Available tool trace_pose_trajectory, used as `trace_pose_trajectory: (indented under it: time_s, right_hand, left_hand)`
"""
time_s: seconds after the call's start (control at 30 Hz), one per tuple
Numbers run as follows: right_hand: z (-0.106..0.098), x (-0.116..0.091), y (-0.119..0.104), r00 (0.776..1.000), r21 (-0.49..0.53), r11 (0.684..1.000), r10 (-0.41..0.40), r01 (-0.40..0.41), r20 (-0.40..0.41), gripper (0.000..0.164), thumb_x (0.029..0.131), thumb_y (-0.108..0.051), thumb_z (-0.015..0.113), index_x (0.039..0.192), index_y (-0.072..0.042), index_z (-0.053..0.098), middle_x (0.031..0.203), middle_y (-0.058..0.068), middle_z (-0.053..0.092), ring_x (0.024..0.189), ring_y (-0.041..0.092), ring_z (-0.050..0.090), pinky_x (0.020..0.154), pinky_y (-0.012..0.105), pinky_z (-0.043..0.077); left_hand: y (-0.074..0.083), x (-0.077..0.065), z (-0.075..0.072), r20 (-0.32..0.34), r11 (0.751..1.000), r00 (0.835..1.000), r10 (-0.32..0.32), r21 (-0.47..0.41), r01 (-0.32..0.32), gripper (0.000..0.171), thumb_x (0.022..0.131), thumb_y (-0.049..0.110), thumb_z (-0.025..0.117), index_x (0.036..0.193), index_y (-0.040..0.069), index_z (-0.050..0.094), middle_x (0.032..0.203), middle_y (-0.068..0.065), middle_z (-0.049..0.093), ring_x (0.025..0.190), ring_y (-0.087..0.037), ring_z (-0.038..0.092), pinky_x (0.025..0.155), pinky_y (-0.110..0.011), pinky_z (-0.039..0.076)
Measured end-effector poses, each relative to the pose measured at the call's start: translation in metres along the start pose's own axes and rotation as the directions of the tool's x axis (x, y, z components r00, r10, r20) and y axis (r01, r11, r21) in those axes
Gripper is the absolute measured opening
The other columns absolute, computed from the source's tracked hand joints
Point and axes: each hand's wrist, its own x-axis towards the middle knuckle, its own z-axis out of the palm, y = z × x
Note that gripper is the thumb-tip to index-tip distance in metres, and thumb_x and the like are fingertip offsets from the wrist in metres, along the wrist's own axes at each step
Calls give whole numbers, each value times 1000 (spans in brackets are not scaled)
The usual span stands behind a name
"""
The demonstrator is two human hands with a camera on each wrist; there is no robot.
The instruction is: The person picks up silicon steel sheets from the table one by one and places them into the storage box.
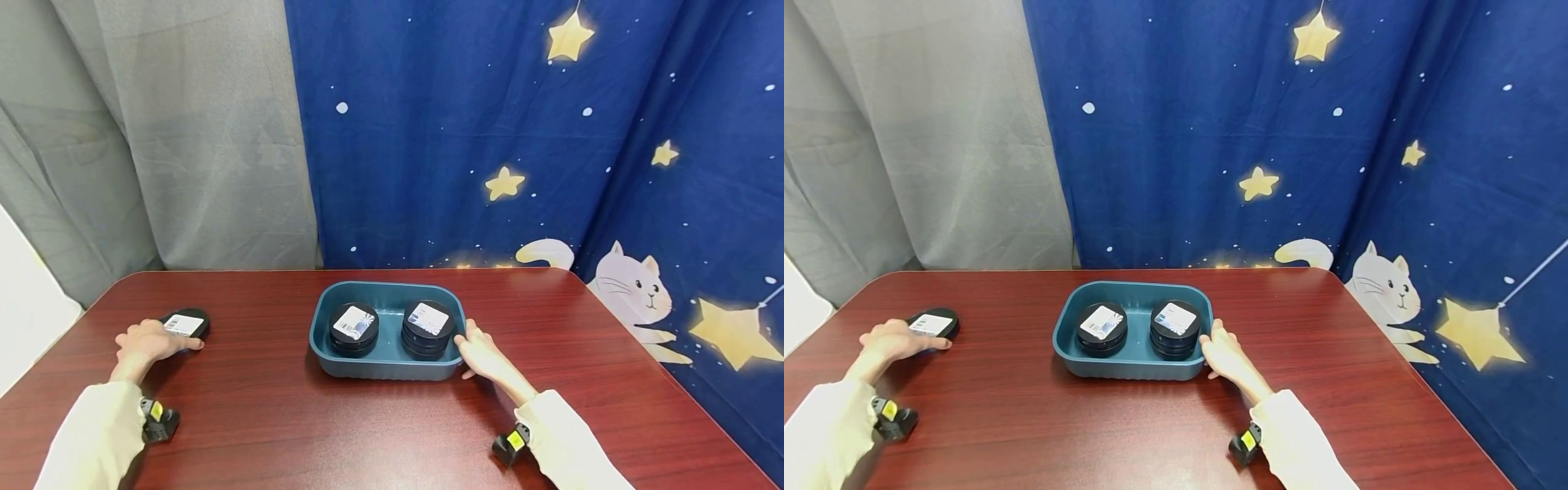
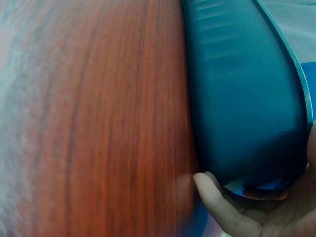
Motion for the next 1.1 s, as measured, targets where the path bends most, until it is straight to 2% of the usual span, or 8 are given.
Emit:
trace_pose_trajectory:
  time_s: [0.23, 0.47, 0.7, 0.9, 1.1]
  right_hand:
    - [0, 0, -1, 1000, 2, 1000, -1, 1, 4, 22, 86, -8, 39, 103, 6, 40, 78, 17, 47, 54, 20, 53, 39, 33, 49]
    - [0, 1, 1, 1000, 3, 1000, -9, 9, -1, 22, 85, -7, 39, 103, 6, 40, 80, 18, 48, 57, 21, 54, 38, 33, 49]
    - [0, 1, 2, 1000, 1, 1000, -4, 4, 1, 25, 86, -8, 38, 106, 7, 39, 80, 18, 48, 57, 21, 54, 39, 33, 49]
    - [0, 0, 2, 1000, 2, 1000, 0, 0, 4, 25, 86, -8, 39, 106, 6, 39, 79, 17, 48, 55, 20, 54, 39, 33, 49]
    - [0, 0, 1, 1000, 3, 1000, -3, 3, 1, 25, 85, -8, 38, 106, 7, 39, 80, 18, 48, 56, 20, 54, 39, 33, 49]
  left_hand:
    - [-4, -1, 0, -66, 991, 991, 119, 74, -115, 89, 65, 43, 68, 102, -30, 34, 92, -40, 43, 83, -48, 42, 74, -51, 37]
    - [-6, -2, 6, -158, 980, 968, 196, -9, -200, 78, 64, 34, 72, 98, -27, 38, 85, -37, 48, 77, -45, 48, 67, -49, 43]
    - [-1, -5, 11, -207, 972, 957, 201, -80, -222, 87, 66, 27, 72, 116, -27, 26, 101, -43, 40, 90, -54, 40, 78, -56, 37]
    - [5, -7, 15, -251, 957, 936, 248, -88, -277, 86, 66, 29, 71, 119, -23, 27, 106, -42, 39, 94, -56, 38, 81, -57, 34]
    - [16, -11, 17, -256, 951, 933, 255, -108, -289, 89, 67, 30, 72, 122, -21, 25, 111, -41, 37, 98, -55, 36, 82, -58, 33]
